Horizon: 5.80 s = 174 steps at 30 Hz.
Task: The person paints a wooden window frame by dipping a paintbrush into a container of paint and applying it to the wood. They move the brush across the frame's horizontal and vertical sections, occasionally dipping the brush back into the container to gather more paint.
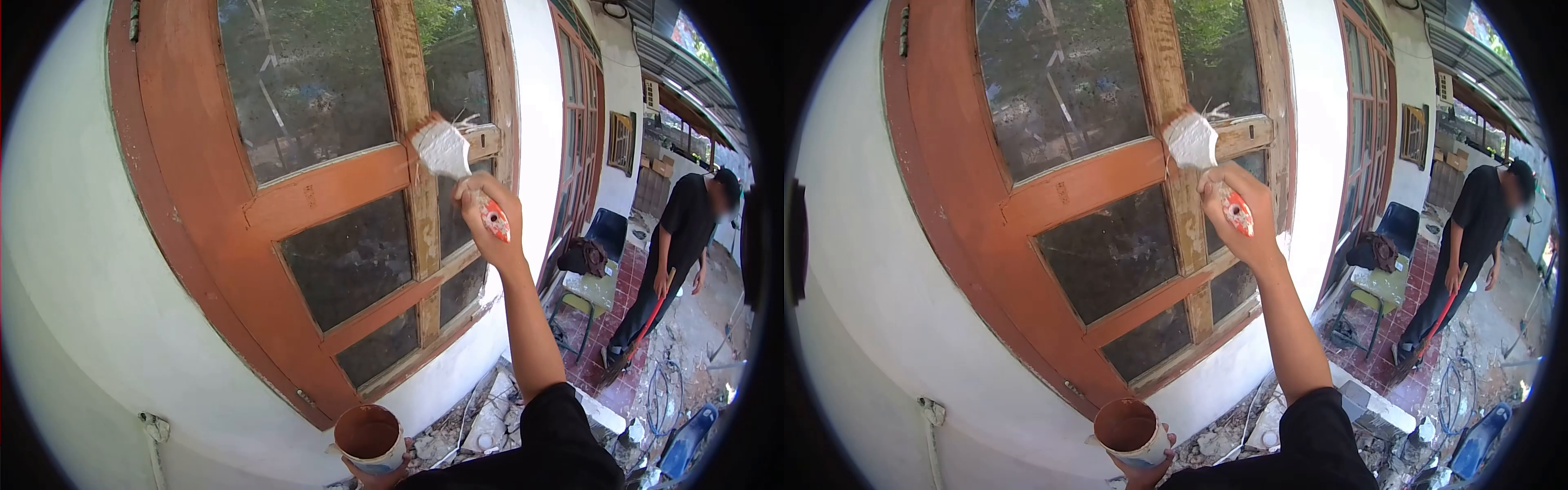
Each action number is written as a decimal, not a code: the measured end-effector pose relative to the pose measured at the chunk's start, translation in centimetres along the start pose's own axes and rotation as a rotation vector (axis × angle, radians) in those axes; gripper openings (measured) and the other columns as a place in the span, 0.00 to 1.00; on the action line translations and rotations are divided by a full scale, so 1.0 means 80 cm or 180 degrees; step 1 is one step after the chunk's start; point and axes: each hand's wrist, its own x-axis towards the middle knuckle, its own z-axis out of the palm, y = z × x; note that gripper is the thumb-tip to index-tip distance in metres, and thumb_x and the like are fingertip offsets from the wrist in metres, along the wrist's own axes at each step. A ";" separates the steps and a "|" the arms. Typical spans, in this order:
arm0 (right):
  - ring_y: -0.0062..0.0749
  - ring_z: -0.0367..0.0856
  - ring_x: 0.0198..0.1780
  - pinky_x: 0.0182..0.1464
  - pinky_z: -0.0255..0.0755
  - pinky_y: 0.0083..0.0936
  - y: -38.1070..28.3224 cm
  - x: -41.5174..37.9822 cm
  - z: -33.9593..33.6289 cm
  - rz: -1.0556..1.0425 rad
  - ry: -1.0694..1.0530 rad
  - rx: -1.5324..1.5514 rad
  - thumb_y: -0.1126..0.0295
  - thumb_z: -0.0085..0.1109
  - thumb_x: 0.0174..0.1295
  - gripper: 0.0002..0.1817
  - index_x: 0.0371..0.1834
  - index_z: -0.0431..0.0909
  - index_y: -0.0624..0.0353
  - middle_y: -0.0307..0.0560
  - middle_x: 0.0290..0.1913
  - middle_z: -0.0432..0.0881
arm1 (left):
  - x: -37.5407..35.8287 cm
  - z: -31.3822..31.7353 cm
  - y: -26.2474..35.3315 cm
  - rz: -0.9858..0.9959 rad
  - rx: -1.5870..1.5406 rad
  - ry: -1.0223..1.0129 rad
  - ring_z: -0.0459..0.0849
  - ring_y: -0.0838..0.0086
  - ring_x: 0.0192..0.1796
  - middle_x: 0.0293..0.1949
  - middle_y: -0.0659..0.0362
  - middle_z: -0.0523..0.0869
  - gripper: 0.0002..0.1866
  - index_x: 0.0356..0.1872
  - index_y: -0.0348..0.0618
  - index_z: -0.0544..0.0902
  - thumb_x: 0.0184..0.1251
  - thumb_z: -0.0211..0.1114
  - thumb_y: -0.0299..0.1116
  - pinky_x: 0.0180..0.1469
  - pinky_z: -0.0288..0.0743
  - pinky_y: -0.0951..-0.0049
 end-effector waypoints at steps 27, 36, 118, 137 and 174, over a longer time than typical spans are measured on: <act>0.41 0.82 0.31 0.37 0.75 0.31 -0.027 0.021 -0.066 -0.0542 -0.1321 -0.0790 0.78 0.62 0.56 0.05 0.35 0.81 0.64 0.50 0.31 0.81 | 0.021 -0.011 -0.010 0.0394 0.0056 0.0056 0.73 0.50 0.56 0.58 0.49 0.79 0.57 0.70 0.51 0.70 0.45 0.57 0.84 0.44 0.72 0.59; 0.23 0.79 0.27 0.31 0.73 0.21 0.030 -0.077 -0.109 0.0424 0.0306 0.0567 0.74 0.60 0.70 0.07 0.36 0.81 0.68 0.46 0.28 0.83 | 0.050 -0.059 -0.004 0.1281 0.1575 -0.0705 0.76 0.51 0.68 0.69 0.52 0.74 0.53 0.79 0.60 0.61 0.59 0.47 0.84 0.70 0.69 0.42; 0.25 0.79 0.24 0.24 0.69 0.20 0.075 -0.161 -0.085 0.1476 0.0595 0.1076 0.59 0.53 0.78 0.21 0.43 0.80 0.71 0.47 0.26 0.81 | 0.144 0.015 -0.020 -0.0147 -0.0245 -0.0987 0.71 0.40 0.70 0.73 0.46 0.68 0.61 0.80 0.55 0.57 0.50 0.57 0.84 0.58 0.78 0.39; 0.38 0.80 0.21 0.27 0.74 0.28 0.023 -0.212 -0.030 0.1474 -0.1948 -0.0259 0.70 0.65 0.62 0.08 0.29 0.79 0.61 0.45 0.20 0.78 | 0.177 0.041 -0.054 -0.0005 0.0883 -0.0497 0.60 0.52 0.80 0.80 0.51 0.61 0.51 0.81 0.51 0.58 0.62 0.46 0.73 0.80 0.53 0.45; 0.22 0.63 0.12 0.15 0.59 0.16 0.009 -0.332 0.014 0.4310 0.2173 0.3118 0.57 0.51 0.75 0.13 0.37 0.75 0.53 0.37 0.15 0.71 | 0.119 0.010 -0.010 -0.0191 0.0596 0.0002 0.70 0.47 0.72 0.75 0.50 0.68 0.57 0.78 0.57 0.62 0.52 0.50 0.85 0.63 0.71 0.38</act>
